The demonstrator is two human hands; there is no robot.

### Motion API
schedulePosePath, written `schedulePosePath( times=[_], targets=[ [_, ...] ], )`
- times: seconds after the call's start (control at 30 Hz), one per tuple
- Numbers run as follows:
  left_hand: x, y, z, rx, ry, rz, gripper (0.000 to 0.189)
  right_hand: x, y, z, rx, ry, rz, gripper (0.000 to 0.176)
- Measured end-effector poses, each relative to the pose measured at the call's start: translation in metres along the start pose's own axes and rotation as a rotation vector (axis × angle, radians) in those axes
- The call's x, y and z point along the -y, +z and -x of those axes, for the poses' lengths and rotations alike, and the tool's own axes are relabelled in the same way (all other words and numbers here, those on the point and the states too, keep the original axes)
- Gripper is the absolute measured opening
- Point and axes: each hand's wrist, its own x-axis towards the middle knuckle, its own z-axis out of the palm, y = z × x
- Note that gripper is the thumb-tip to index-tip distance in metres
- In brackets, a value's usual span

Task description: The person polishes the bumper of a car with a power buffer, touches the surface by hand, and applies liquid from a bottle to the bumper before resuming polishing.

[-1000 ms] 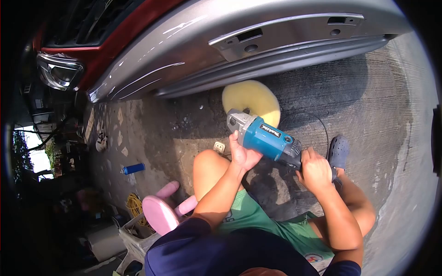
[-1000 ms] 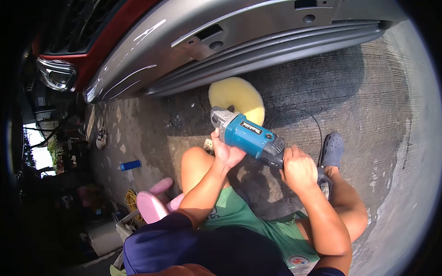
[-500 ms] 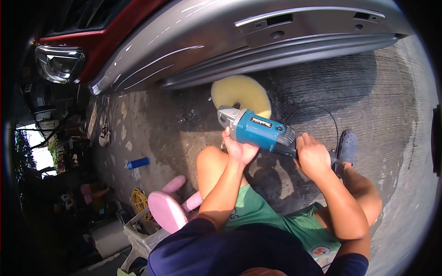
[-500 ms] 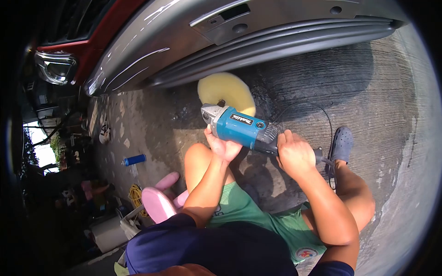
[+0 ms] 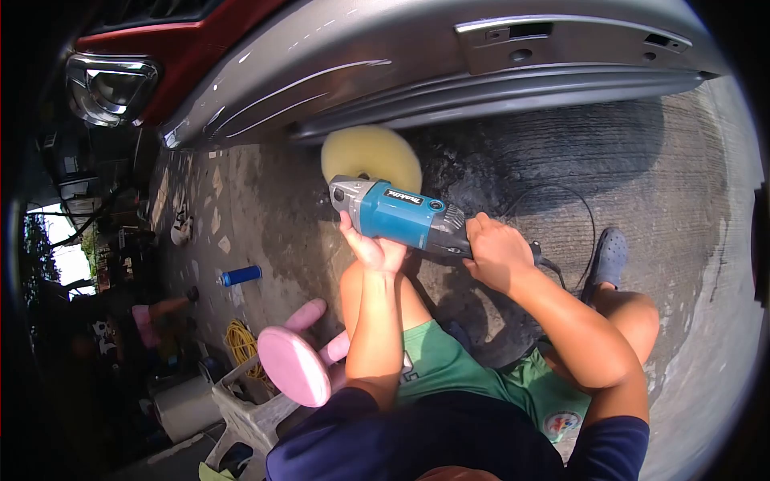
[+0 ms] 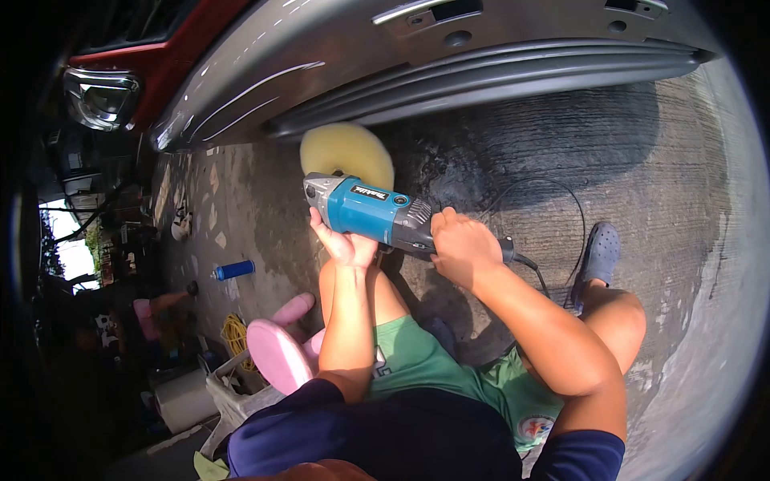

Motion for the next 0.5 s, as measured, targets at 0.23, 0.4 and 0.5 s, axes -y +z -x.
schedulePosePath(
  times=[0.23,0.4,0.5],
  targets=[
    [0.028,0.019,0.015,0.046,0.000,-0.128,0.085,-0.012,0.002,0.038,-0.005,0.177,-0.090,0.047],
    [0.015,0.014,0.009,0.027,0.021,-0.127,0.085,-0.008,0.004,0.021,-0.017,0.123,-0.073,0.044],
    [-0.007,0.004,-0.002,-0.006,0.063,-0.144,0.086,0.002,0.017,-0.004,-0.026,0.073,-0.108,0.043]
  ],
)
